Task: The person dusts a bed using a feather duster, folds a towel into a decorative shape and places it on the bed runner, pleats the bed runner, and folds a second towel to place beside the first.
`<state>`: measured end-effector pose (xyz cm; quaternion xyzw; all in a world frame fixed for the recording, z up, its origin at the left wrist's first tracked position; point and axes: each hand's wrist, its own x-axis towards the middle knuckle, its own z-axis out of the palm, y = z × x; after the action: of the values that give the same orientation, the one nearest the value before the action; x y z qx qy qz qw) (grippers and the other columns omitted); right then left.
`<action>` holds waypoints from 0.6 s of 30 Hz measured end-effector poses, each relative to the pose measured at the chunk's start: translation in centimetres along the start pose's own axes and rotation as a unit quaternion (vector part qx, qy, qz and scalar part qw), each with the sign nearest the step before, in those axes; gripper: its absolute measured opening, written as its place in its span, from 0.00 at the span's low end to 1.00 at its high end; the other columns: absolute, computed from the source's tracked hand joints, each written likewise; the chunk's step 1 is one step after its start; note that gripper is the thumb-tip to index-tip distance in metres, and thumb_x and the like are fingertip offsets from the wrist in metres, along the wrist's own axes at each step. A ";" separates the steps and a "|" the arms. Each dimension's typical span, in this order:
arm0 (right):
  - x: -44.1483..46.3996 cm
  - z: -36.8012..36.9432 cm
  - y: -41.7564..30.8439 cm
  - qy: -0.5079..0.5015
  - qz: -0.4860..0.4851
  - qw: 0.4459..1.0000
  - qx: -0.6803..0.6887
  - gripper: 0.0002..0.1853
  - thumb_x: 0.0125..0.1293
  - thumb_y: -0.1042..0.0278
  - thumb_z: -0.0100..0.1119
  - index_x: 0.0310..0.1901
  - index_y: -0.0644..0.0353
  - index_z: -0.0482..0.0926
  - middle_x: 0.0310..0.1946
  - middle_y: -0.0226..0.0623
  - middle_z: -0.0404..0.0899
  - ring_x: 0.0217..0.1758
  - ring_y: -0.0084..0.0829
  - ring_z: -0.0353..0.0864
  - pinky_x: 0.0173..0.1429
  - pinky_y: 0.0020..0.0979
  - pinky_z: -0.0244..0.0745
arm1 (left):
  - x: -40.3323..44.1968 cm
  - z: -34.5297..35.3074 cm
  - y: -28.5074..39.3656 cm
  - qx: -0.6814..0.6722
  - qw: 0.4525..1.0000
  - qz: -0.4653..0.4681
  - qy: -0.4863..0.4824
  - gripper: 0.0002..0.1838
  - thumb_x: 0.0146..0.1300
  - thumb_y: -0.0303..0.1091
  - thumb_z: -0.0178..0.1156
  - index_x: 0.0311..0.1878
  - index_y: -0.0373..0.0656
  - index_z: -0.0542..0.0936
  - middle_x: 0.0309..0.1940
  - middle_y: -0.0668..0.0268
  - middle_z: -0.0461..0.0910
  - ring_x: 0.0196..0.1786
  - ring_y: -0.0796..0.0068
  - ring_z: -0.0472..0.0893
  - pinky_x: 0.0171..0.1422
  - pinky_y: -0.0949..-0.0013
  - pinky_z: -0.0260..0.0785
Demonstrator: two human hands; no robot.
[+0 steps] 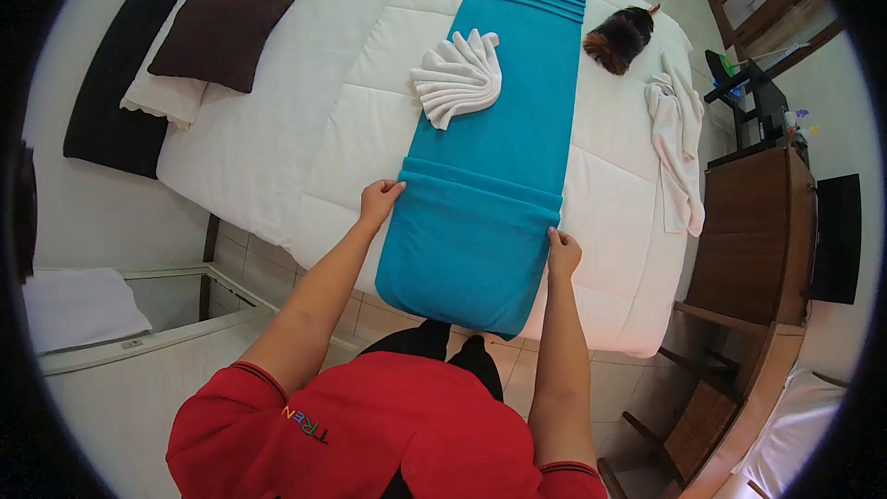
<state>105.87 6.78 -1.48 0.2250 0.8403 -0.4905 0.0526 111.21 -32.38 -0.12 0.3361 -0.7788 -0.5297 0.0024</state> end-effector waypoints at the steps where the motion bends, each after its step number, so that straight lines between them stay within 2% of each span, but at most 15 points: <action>1: -0.2 -0.1 0.2 0.002 -0.014 1.000 -0.003 0.18 0.55 0.58 0.66 0.36 0.69 0.82 0.32 0.42 0.83 0.35 0.31 0.81 0.43 0.30 0.73 | -0.1 0.0 -0.4 0.000 1.000 0.000 -0.001 0.15 0.57 0.38 0.64 0.41 0.35 0.81 0.34 0.63 0.82 0.34 0.76 0.78 0.40 0.74 0.70; 3: -0.5 -0.4 0.7 -0.003 -0.014 1.000 -0.006 0.18 0.55 0.58 0.66 0.36 0.68 0.82 0.32 0.42 0.83 0.35 0.31 0.81 0.43 0.30 0.73 | -0.1 0.1 -1.3 -0.054 0.998 0.037 0.014 0.20 0.53 0.42 0.67 0.42 0.35 0.81 0.35 0.57 0.83 0.36 0.70 0.81 0.43 0.68 0.73; 7: -0.7 -0.9 1.4 -0.024 -0.010 0.999 -0.026 0.18 0.54 0.59 0.66 0.38 0.67 0.81 0.31 0.41 0.83 0.34 0.31 0.80 0.42 0.30 0.74 | 0.0 0.1 -1.8 -0.059 0.998 0.036 0.004 0.22 0.53 0.42 0.67 0.45 0.35 0.79 0.34 0.58 0.82 0.36 0.69 0.81 0.43 0.68 0.73; 8: -0.7 -1.0 1.5 -0.024 -0.009 0.999 -0.027 0.18 0.54 0.59 0.66 0.38 0.67 0.81 0.31 0.41 0.83 0.34 0.31 0.80 0.42 0.30 0.74 | 0.0 0.1 -1.5 -0.017 0.999 0.022 0.032 0.23 0.53 0.41 0.66 0.48 0.35 0.77 0.38 0.58 0.81 0.41 0.67 0.80 0.47 0.65 0.72; 9: -1.3 -1.3 -0.1 0.003 -0.016 0.997 -0.073 0.18 0.55 0.61 0.65 0.41 0.66 0.79 0.35 0.42 0.82 0.38 0.33 0.80 0.45 0.32 0.73 | -0.3 0.2 -0.7 0.025 0.998 0.008 0.060 0.23 0.54 0.40 0.65 0.50 0.36 0.76 0.41 0.57 0.80 0.45 0.65 0.79 0.52 0.63 0.70; 10: -2.0 -1.4 -1.8 0.031 -0.023 0.992 -0.119 0.19 0.55 0.63 0.64 0.45 0.66 0.78 0.40 0.43 0.81 0.42 0.35 0.79 0.48 0.33 0.72 | -0.8 0.2 0.3 0.024 0.998 0.008 0.059 0.23 0.54 0.40 0.65 0.50 0.36 0.76 0.41 0.57 0.80 0.45 0.65 0.79 0.52 0.63 0.70; 11: -2.5 -1.2 -3.0 0.031 -0.023 0.992 -0.119 0.19 0.55 0.63 0.64 0.45 0.66 0.78 0.40 0.43 0.81 0.42 0.35 0.79 0.48 0.33 0.72 | -1.5 0.4 1.7 0.117 0.980 0.092 0.130 0.23 0.55 0.39 0.64 0.52 0.38 0.74 0.46 0.57 0.78 0.50 0.63 0.76 0.57 0.60 0.65; 12: -3.0 -0.9 -4.1 0.063 -0.137 0.974 -0.166 0.19 0.56 0.66 0.62 0.48 0.65 0.75 0.45 0.44 0.78 0.48 0.39 0.76 0.52 0.35 0.70 | -2.1 0.7 2.8 0.207 0.942 0.174 0.197 0.23 0.56 0.38 0.62 0.54 0.40 0.73 0.51 0.56 0.75 0.55 0.61 0.73 0.62 0.57 0.61; 13: -3.4 -0.3 -4.8 0.093 -0.249 0.941 -0.211 0.20 0.57 0.69 0.59 0.51 0.64 0.73 0.50 0.45 0.75 0.54 0.43 0.73 0.56 0.37 0.67 | -2.7 1.3 3.5 0.204 0.937 0.240 0.153 0.23 0.57 0.36 0.60 0.56 0.43 0.71 0.54 0.56 0.72 0.59 0.58 0.69 0.65 0.53 0.55; 14: -3.2 1.1 -4.8 0.061 -0.306 0.931 -0.188 0.20 0.58 0.70 0.57 0.53 0.62 0.71 0.54 0.46 0.72 0.58 0.45 0.69 0.60 0.40 0.64 | -3.4 2.3 4.2 0.200 0.925 0.306 0.108 0.23 0.58 0.35 0.58 0.58 0.45 0.70 0.58 0.56 0.69 0.62 0.55 0.66 0.68 0.49 0.50; 15: -3.2 2.7 -4.8 0.029 -0.363 0.917 -0.163 0.21 0.59 0.72 0.55 0.56 0.61 0.70 0.58 0.48 0.69 0.62 0.48 0.65 0.63 0.43 0.61 | -4.5 3.9 4.8 0.265 0.904 0.332 0.051 0.24 0.61 0.37 0.54 0.62 0.48 0.67 0.62 0.59 0.65 0.66 0.56 0.61 0.70 0.47 0.45; 16: -4.1 4.0 -5.9 -0.016 -0.397 0.900 -0.179 0.23 0.61 0.69 0.53 0.58 0.60 0.68 0.61 0.47 0.66 0.65 0.47 0.63 0.65 0.44 0.58 | -5.6 5.5 5.3 0.327 0.875 0.356 -0.007 0.25 0.64 0.38 0.51 0.65 0.50 0.64 0.67 0.61 0.60 0.70 0.57 0.56 0.72 0.44 0.39; 17: -5.2 5.2 -6.8 -0.062 -0.429 0.880 -0.194 0.24 0.63 0.66 0.52 0.61 0.59 0.66 0.63 0.46 0.64 0.67 0.45 0.60 0.68 0.45 0.55 | -6.1 7.0 5.0 0.327 0.875 0.357 -0.008 0.25 0.64 0.38 0.51 0.65 0.50 0.64 0.67 0.61 0.60 0.70 0.57 0.56 0.72 0.44 0.39; 18: -5.9 6.5 -7.0 -0.061 -0.428 0.881 -0.194 0.24 0.63 0.66 0.52 0.61 0.59 0.66 0.63 0.46 0.64 0.67 0.45 0.60 0.68 0.45 0.55 | -6.1 8.5 4.4 0.356 0.850 0.384 -0.058 0.26 0.66 0.40 0.48 0.68 0.52 0.60 0.70 0.64 0.54 0.73 0.60 0.51 0.73 0.43 0.34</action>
<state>107.28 -3.54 2.61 -0.2011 0.9282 -0.3053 -0.0689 110.63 -21.24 1.96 -0.0433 -0.9796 -0.1919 0.0408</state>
